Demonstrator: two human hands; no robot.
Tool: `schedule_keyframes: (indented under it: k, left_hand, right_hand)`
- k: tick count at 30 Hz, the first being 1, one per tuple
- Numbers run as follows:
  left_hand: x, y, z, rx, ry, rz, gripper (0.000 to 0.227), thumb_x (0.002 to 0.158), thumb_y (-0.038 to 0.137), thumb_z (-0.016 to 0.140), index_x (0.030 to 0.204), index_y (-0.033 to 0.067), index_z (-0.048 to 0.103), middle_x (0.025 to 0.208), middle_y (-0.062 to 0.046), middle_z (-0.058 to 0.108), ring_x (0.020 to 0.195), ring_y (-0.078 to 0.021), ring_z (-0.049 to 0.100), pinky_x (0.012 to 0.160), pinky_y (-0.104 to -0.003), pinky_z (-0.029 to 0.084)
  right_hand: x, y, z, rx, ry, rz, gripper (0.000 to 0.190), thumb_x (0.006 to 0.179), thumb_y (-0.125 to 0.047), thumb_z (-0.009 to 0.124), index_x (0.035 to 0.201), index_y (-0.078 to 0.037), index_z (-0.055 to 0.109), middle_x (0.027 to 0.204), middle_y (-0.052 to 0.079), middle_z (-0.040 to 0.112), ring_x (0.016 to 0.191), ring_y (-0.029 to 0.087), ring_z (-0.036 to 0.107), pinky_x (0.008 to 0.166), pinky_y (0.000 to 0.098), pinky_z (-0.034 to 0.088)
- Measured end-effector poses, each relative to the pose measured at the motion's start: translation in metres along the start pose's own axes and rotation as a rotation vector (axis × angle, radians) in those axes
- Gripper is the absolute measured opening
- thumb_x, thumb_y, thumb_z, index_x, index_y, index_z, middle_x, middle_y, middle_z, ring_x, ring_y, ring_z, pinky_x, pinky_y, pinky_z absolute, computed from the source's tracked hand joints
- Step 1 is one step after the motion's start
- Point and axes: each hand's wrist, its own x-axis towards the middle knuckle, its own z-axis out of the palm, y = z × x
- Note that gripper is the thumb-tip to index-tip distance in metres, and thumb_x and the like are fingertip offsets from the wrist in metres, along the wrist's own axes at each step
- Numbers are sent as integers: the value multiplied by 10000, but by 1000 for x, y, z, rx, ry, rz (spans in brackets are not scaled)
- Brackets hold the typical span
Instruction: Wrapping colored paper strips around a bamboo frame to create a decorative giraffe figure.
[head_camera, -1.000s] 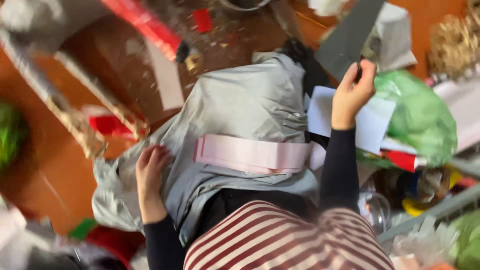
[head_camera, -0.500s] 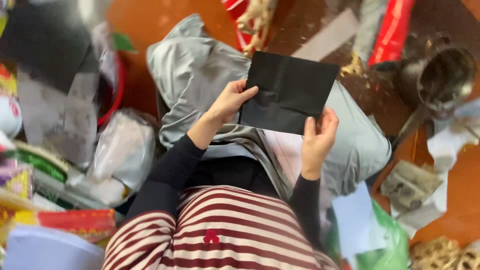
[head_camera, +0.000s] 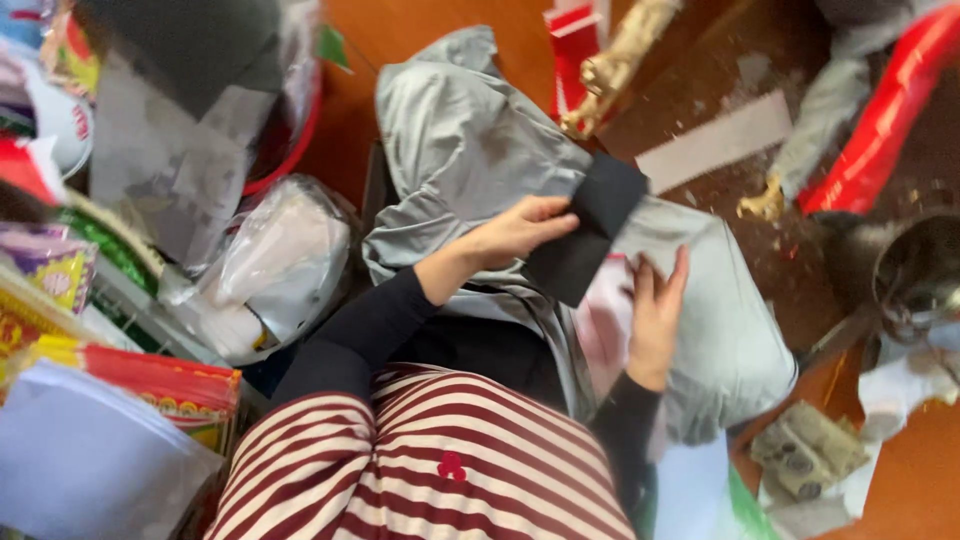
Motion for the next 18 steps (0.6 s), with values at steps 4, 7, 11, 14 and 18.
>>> schedule_keyframes:
  k: [4, 7, 11, 14, 18]
  left_hand:
    - [5, 11, 20, 126, -37, 5, 353, 1067, 246, 565, 1342, 35, 629, 1175, 31, 714, 1053, -55, 648, 947, -261, 541]
    - [14, -6, 21, -62, -173, 5, 334, 1125, 253, 590, 1323, -8, 653, 1174, 10, 706, 1057, -71, 627, 945, -275, 522]
    - [2, 26, 29, 10, -163, -22, 355, 1106, 285, 583, 1367, 52, 638, 1127, 40, 685, 1004, -59, 607, 886, -268, 509]
    - [-12, 73, 1, 498, 79, 262, 352, 1072, 266, 614, 1371, 82, 641, 1089, 8, 692, 967, -69, 645, 833, -263, 542]
    - [-58, 144, -90, 581, 890, 846, 117, 919, -5, 750, 1030, 18, 721, 1010, -55, 730, 939, -128, 689, 871, -297, 589]
  right_hand:
    - [3, 42, -7, 478, -480, 24, 615, 1138, -244, 574, 1687, -132, 322, 1177, 127, 611, 1064, 213, 618, 927, 374, 538]
    - [8, 60, -5, 543, -335, 140, 529, 1042, -214, 577, 1528, -61, 433, 1336, 67, 665, 1162, 183, 651, 985, 326, 532]
    - [8, 59, -24, -597, -235, -784, 465, 920, -60, 685, 1366, -47, 557, 1319, 180, 626, 1197, 330, 624, 1028, 384, 507]
    - [9, 60, -87, -987, -9, -1001, 482, 834, -21, 686, 1310, 10, 616, 1317, 219, 627, 1231, 406, 607, 1082, 469, 483]
    - [15, 67, -163, -1154, 184, -1042, 487, 838, -35, 672, 1316, 55, 639, 1298, 230, 642, 1225, 424, 606, 1108, 528, 467]
